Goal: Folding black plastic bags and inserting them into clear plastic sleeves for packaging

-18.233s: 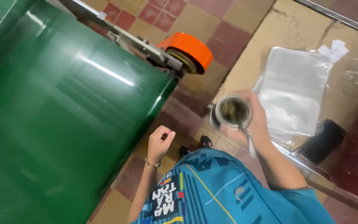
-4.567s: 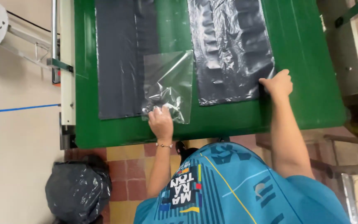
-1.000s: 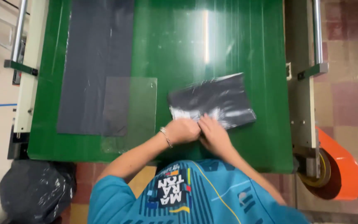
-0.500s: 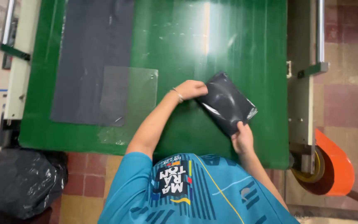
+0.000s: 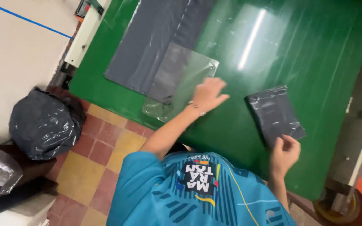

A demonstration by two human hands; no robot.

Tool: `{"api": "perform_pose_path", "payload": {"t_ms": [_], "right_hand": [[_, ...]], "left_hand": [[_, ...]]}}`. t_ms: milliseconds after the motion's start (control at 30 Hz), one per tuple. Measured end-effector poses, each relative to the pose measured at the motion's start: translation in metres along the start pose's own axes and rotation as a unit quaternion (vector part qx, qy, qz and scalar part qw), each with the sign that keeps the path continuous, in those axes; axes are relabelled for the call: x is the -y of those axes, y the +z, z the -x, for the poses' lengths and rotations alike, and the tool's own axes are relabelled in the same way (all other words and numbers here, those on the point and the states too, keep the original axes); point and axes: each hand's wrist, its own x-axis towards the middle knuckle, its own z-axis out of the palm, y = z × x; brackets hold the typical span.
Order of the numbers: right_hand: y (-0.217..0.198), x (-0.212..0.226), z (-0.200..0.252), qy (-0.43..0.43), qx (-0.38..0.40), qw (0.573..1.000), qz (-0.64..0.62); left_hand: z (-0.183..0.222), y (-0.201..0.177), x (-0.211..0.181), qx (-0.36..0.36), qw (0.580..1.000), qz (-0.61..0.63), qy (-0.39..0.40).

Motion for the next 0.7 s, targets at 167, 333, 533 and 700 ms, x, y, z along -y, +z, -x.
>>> {"api": "perform_pose_path", "payload": {"t_ms": [167, 333, 533, 700], "right_hand": [[0.107, 0.139, 0.008, -0.143, 0.193, 0.97, -0.033], [0.254, 0.172, -0.069, -0.221, 0.219, 0.947, 0.075], [0.365, 0.155, -0.134, -0.001, 0.318, 0.923, 0.215], [0.377, 0.14, -0.136, -0.026, 0.303, 0.893, 0.331]], "left_hand": [[0.102, -0.112, 0.126, -0.091, 0.985, -0.104, -0.107], [0.161, -0.19, 0.204, -0.06, 0.978, -0.103, -0.172], [0.173, -0.215, 0.253, 0.002, 0.986, -0.129, -0.105], [0.15, -0.196, 0.297, 0.004, 0.979, -0.194, 0.061]]}}
